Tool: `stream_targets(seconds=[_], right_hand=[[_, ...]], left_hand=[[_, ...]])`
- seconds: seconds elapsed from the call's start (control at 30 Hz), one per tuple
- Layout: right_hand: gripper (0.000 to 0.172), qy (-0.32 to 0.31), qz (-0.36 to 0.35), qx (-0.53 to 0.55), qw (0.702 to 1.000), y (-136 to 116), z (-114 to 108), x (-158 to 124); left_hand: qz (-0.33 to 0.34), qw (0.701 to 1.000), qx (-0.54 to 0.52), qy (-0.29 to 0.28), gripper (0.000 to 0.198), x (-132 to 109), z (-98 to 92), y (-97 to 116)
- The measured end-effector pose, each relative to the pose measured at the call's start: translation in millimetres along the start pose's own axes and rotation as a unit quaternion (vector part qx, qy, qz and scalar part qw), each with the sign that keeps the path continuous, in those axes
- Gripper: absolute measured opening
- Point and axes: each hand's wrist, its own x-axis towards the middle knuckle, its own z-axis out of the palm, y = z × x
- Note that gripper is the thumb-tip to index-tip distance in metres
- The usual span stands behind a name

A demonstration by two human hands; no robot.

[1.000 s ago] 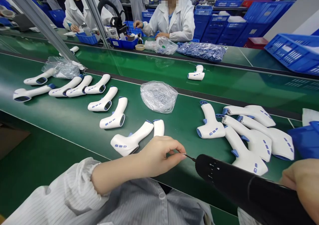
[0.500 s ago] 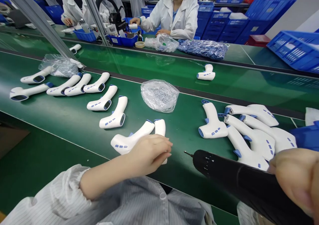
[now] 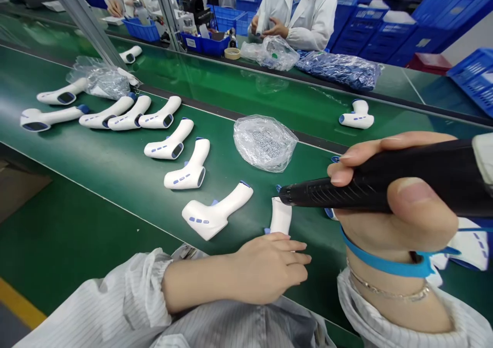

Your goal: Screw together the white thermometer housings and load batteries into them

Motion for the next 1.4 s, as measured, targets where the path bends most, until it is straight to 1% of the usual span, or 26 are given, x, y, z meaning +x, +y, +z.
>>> stream_targets(seconds=[0.07, 0.13, 0.27, 0.4, 0.47, 0.57, 0.67, 0.77, 0.9, 1.1, 1.23, 1.3, 1.33, 1.4], right_hand=[[0.032, -0.002, 0.010, 0.023, 1.000, -1, 9, 2], [0.034, -0.003, 0.020, 0.021, 1.000, -2, 12, 4], [0.039, -0.012, 0.044, 0.025, 0.999, -4, 10, 6], [0.038, -0.001, 0.053, 0.011, 0.999, -4, 9, 5], [0.037, -0.008, 0.059, 0.008, 0.998, -3, 8, 5], [0.037, -0.022, 0.059, 0.014, 0.998, -2, 7, 6], [0.037, -0.034, 0.043, 0.017, 0.998, -2, 9, 9], [0.036, -0.062, 0.037, 0.031, 0.997, 0, 12, 11], [0.028, -0.127, 0.036, 0.053, 0.990, 5, 14, 12], [0.028, -0.174, 0.047, 0.040, 0.983, 4, 17, 11], [0.026, -0.245, 0.043, 0.032, 0.968, 5, 21, 16], [0.026, -0.274, 0.049, 0.025, 0.960, 7, 24, 19], [0.027, -0.271, 0.057, 0.018, 0.961, 9, 26, 20], [0.033, -0.228, 0.079, -0.003, 0.970, 12, 27, 19]], left_hand=[[-0.003, 1.000, -0.002, 0.003, 0.025, -1, -0.5, 0], [-0.003, 1.000, -0.005, 0.007, 0.025, -2, -0.3, 0], [0.002, 1.000, -0.009, 0.013, 0.023, -2, 0.1, -1], [0.005, 1.000, -0.009, 0.012, 0.022, -1, -0.1, -2], [0.004, 1.000, -0.008, 0.012, 0.023, -1, -0.3, -2], [0.002, 1.000, -0.007, 0.005, 0.024, -2, -0.8, -1], [0.003, 1.000, -0.007, 0.001, 0.024, -2, -1.3, 0], [0.003, 1.000, -0.007, 0.003, 0.026, -2, -1.5, -1], [0.004, 1.000, -0.008, 0.006, 0.024, -2, -1.1, -2], [0.008, 1.000, 0.002, 0.021, 0.024, -4, 0.8, -3], [0.012, 0.999, 0.005, 0.039, 0.022, -4, 2.0, -2], [0.013, 0.999, 0.006, 0.038, 0.021, -4, 1.8, -2], [0.012, 0.999, 0.005, 0.035, 0.021, -3, 1.7, -2], [0.011, 0.999, 0.004, 0.031, 0.021, -3, 1.4, -3]])
